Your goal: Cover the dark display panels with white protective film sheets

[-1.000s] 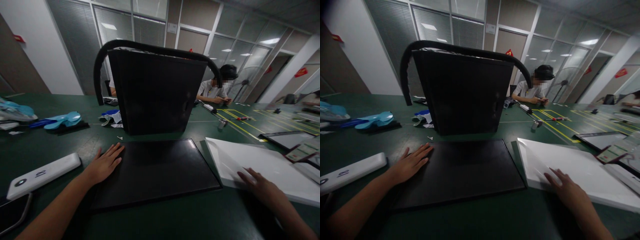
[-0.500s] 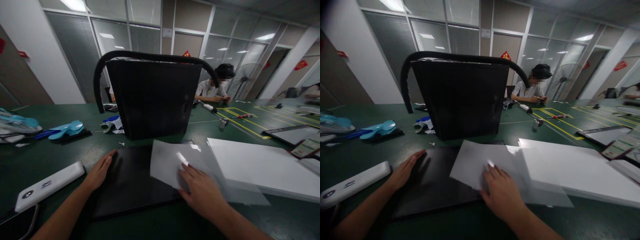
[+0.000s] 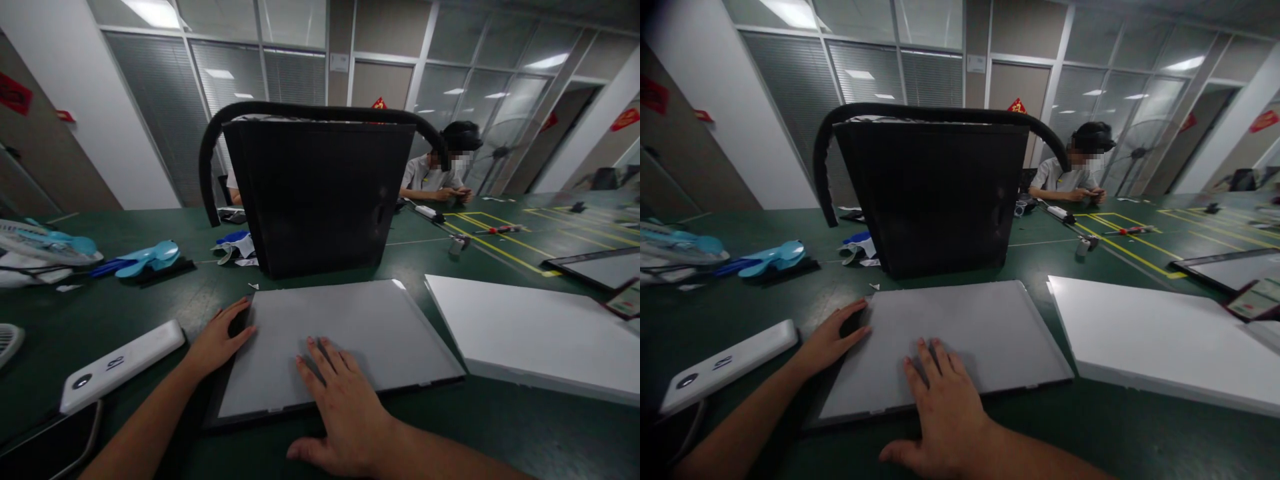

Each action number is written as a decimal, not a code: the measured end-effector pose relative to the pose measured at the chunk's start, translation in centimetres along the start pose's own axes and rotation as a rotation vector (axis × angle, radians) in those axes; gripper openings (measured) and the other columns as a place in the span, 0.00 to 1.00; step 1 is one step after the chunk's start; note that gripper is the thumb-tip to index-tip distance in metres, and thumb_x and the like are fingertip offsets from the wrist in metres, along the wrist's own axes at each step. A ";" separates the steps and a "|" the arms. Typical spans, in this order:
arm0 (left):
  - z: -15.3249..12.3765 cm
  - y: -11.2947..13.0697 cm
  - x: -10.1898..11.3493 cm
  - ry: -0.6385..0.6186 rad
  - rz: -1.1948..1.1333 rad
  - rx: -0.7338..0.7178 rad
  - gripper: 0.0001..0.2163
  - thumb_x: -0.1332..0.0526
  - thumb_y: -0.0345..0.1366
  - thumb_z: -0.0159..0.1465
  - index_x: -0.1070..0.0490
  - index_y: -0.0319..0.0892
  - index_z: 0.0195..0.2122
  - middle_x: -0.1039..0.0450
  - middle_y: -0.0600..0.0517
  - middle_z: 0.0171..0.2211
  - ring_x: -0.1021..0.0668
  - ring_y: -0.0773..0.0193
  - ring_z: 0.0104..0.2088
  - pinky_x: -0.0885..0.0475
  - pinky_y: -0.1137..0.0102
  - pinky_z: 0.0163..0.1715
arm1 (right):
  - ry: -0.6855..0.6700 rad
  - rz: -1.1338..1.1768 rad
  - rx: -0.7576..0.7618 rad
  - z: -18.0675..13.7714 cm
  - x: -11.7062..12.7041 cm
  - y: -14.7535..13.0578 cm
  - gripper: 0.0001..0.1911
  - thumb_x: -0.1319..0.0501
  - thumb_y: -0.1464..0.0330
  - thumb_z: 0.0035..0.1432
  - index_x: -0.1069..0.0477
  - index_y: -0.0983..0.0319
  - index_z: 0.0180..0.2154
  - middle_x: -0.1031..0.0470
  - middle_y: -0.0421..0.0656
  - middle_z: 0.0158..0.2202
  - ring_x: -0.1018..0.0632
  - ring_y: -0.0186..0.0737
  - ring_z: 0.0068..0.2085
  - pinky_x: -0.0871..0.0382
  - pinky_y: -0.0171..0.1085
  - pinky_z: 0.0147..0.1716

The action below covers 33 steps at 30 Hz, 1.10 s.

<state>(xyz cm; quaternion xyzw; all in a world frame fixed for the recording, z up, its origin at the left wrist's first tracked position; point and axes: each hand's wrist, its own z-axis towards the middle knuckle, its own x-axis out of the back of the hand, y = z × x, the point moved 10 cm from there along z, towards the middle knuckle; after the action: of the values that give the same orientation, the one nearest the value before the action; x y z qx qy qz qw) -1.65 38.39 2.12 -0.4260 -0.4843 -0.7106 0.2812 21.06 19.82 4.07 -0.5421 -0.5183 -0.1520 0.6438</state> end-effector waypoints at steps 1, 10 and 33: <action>0.0 -0.2 0.0 0.004 0.008 0.000 0.34 0.41 0.57 0.68 0.34 0.40 0.69 0.37 0.37 0.73 0.32 0.45 0.72 0.43 0.44 0.73 | -0.002 0.022 0.032 -0.2 0.3 -0.4 0.59 0.46 0.31 0.62 0.57 0.60 0.78 0.73 0.52 0.78 0.65 0.63 0.77 0.65 0.66 0.74; -0.5 0.1 -0.6 -0.057 0.110 -0.064 0.29 0.44 0.40 0.69 0.37 0.41 0.71 0.43 0.41 0.76 0.38 0.49 0.75 0.50 0.44 0.75 | -0.027 0.056 0.139 -1.0 1.0 -1.2 0.51 0.48 0.33 0.67 0.50 0.58 0.76 0.62 0.51 0.78 0.62 0.58 0.78 0.72 0.59 0.75; 0.3 -0.8 -1.4 -0.061 0.125 -0.032 0.26 0.42 0.47 0.75 0.37 0.45 0.71 0.44 0.41 0.77 0.39 0.46 0.75 0.50 0.38 0.74 | 0.544 -0.425 -0.738 -15.0 18.5 28.2 0.54 0.44 0.38 0.57 0.42 0.66 0.72 0.52 0.64 0.76 0.53 0.79 0.75 0.56 0.84 0.64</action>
<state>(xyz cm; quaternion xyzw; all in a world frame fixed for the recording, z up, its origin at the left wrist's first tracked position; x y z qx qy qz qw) -1.53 39.00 0.56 -0.4813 -0.4534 -0.6861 0.3035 57.69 24.10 6.10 -0.5569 -0.3423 -0.5886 0.4757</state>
